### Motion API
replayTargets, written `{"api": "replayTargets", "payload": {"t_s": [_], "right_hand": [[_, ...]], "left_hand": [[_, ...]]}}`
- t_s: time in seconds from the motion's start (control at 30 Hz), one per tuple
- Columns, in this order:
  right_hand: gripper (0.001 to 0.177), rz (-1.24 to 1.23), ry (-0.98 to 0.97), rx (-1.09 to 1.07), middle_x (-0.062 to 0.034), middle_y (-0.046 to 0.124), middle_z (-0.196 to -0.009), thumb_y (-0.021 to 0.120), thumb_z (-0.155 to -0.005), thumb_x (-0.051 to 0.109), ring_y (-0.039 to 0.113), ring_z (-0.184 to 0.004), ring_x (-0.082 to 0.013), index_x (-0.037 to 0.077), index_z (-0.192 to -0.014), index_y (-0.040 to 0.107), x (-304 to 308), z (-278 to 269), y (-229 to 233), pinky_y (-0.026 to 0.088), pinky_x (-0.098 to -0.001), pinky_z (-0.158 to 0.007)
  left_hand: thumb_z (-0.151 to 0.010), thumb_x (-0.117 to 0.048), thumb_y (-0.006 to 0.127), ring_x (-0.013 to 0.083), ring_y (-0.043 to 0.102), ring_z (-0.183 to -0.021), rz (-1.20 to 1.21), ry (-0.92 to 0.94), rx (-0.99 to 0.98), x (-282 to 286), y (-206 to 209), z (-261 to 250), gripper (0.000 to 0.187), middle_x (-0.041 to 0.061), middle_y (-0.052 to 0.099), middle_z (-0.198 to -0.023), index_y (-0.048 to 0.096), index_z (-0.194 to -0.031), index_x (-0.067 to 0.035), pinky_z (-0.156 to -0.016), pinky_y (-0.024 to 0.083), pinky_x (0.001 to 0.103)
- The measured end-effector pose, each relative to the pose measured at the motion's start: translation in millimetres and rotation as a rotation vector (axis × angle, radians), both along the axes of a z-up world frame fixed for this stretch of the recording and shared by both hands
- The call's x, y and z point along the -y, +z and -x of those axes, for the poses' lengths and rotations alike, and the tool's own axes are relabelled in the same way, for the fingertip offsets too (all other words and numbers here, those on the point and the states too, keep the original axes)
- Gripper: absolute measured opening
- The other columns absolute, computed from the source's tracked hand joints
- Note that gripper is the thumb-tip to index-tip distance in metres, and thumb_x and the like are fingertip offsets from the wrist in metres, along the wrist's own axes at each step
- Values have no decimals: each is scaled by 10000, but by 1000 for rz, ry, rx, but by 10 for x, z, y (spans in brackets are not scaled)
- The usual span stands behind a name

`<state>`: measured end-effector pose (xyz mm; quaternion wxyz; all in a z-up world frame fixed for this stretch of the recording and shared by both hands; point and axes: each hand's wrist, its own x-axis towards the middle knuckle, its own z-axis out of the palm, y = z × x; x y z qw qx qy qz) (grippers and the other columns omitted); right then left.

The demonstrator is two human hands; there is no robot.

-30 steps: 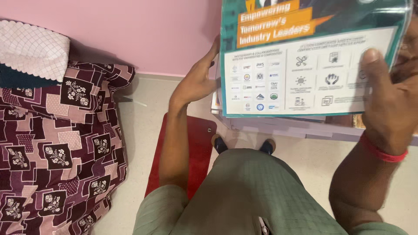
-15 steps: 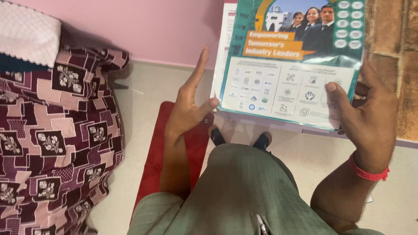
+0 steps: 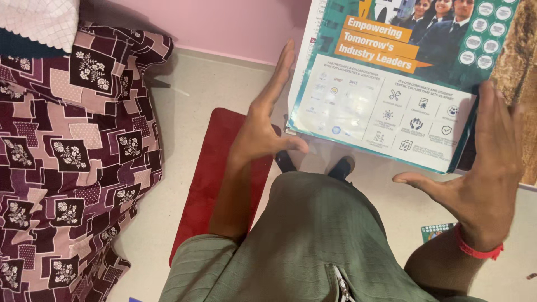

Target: The person picks up several brochures from the floor by hand and places them one at a time into the shelves of a white cabinet.

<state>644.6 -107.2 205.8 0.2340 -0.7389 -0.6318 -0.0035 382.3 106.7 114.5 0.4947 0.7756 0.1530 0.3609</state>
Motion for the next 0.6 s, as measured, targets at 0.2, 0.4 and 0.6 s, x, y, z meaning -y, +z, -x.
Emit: {"api": "replayTargets", "payload": {"t_s": [0.2, 0.4, 0.6], "right_hand": [[1478, -60, 37, -59, -371, 310, -1617, 756, -496, 726, 323, -1528, -479, -120, -1587, 228, -17, -166, -115, 218, -588, -1276], [1307, 19, -45, -128, -302, 402, -1639, 807, -679, 574, 375, -1556, -428, -98, -1631, 214, -279, -551, -139, 174, -541, -1324], [1286, 153, -121, -144, -301, 480, -1514, 872, -598, 502, 441, -1417, -464, -53, -1603, 293, -457, -540, -58, 261, -567, -1208]], "left_hand": [[-882, -835, 595, 300, 123, -1624, 89, -96, 47, -702, -93, -282, 1155, 122, 148, -1773, 174, -1681, -115, -1371, 160, 454], [-971, -781, 572, 323, 256, -1651, 171, -164, 51, -941, -88, -671, 1095, 209, 281, -1733, 139, -1667, -55, -1394, 219, 401], [-990, -734, 605, 334, 341, -1613, 134, -149, 66, -842, -188, -790, 1069, 209, 275, -1726, 118, -1708, -110, -1364, 314, 436]]}}
